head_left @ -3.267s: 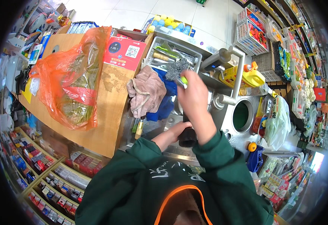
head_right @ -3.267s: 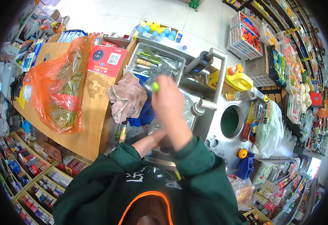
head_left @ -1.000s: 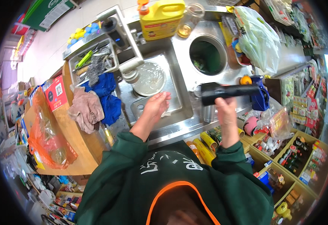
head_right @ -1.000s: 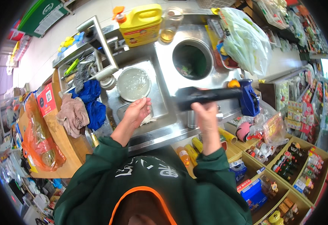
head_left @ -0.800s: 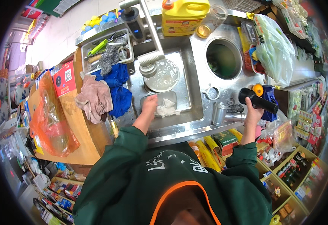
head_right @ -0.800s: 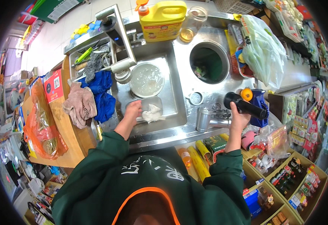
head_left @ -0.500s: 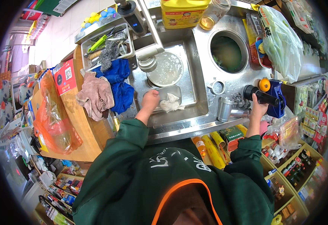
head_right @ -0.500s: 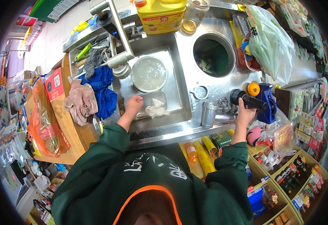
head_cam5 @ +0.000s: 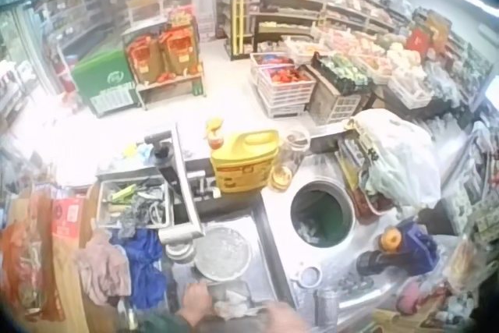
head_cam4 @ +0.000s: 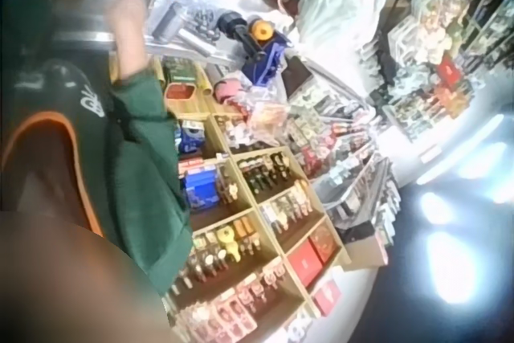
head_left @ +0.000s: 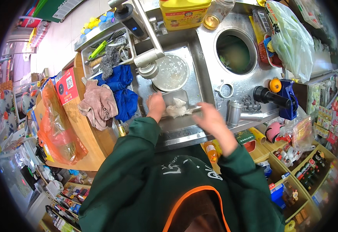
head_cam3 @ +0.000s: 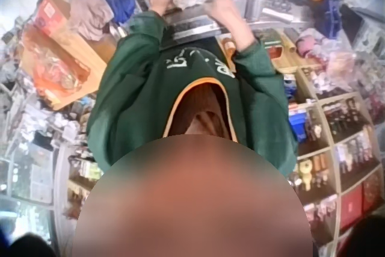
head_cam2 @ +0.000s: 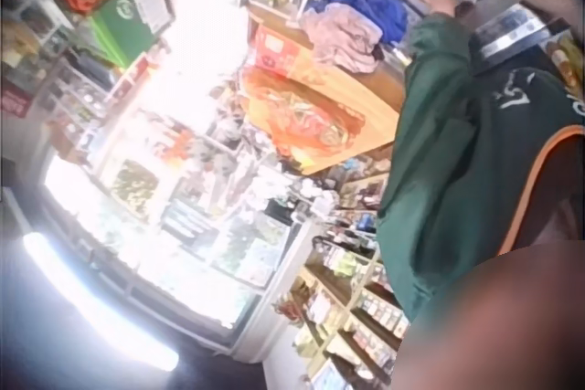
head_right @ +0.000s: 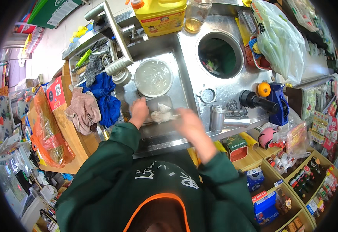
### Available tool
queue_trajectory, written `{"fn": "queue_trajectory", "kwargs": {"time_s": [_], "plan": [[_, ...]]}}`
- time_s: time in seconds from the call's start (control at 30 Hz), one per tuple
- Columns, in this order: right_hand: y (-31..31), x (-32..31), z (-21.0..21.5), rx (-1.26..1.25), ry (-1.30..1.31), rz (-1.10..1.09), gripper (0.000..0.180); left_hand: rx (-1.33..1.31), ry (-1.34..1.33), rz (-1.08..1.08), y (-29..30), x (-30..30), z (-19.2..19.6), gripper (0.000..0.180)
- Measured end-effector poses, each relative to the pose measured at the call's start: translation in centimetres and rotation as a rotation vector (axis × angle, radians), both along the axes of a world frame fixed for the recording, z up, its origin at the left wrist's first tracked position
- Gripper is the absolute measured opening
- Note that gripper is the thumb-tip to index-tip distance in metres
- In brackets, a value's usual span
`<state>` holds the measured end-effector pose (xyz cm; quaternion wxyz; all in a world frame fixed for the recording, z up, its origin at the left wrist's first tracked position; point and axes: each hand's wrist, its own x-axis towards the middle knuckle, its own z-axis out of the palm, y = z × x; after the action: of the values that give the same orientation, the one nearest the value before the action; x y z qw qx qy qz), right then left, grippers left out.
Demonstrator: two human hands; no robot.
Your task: The person washes and dries a metal tray and a black cylindrical tool at a sink, then assembles the tool with a metal component. They carry the assembled tool to a display case and place it inside.
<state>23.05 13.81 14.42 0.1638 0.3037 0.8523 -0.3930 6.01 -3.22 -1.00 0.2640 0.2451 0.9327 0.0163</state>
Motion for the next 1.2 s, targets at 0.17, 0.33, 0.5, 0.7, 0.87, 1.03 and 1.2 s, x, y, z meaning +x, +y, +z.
{"fn": "queue_trajectory", "kwargs": {"time_s": [0.17,0.33,0.5,0.7,0.87,1.03,1.2], "plan": [[-4.3,-7.5,-8.6,-0.066,-0.377,0.327,0.052,-0.046,-0.190,-0.144,0.7,-2.8,-0.2,0.019],[-6.0,-8.0,-11.9,0.069,-0.422,0.060,0.031,0.012,-0.186,-0.292,0.7,-2.4,3.5,0.021],[-3.4,-7.7,-9.5,0.062,-0.269,0.154,0.036,0.111,-0.254,-0.025,0.2,-2.9,8.2,0.025],[0.5,-6.7,-3.4,-0.138,0.091,-0.124,0.037,0.537,-0.742,0.511,-1.6,-3.7,11.4,0.047],[-4.6,-7.2,-0.1,0.088,0.569,0.019,0.032,0.955,-1.294,0.889,-1.4,-2.5,11.9,0.057],[-6.5,-12.5,-1.9,0.143,0.525,0.085,0.035,1.146,-1.390,0.959,-2.0,-1.7,12.2,0.060],[-3.6,-19.0,-4.4,0.313,0.418,-0.059,0.023,1.162,-1.354,0.877,-2.6,-0.9,12.3,0.067]]}}
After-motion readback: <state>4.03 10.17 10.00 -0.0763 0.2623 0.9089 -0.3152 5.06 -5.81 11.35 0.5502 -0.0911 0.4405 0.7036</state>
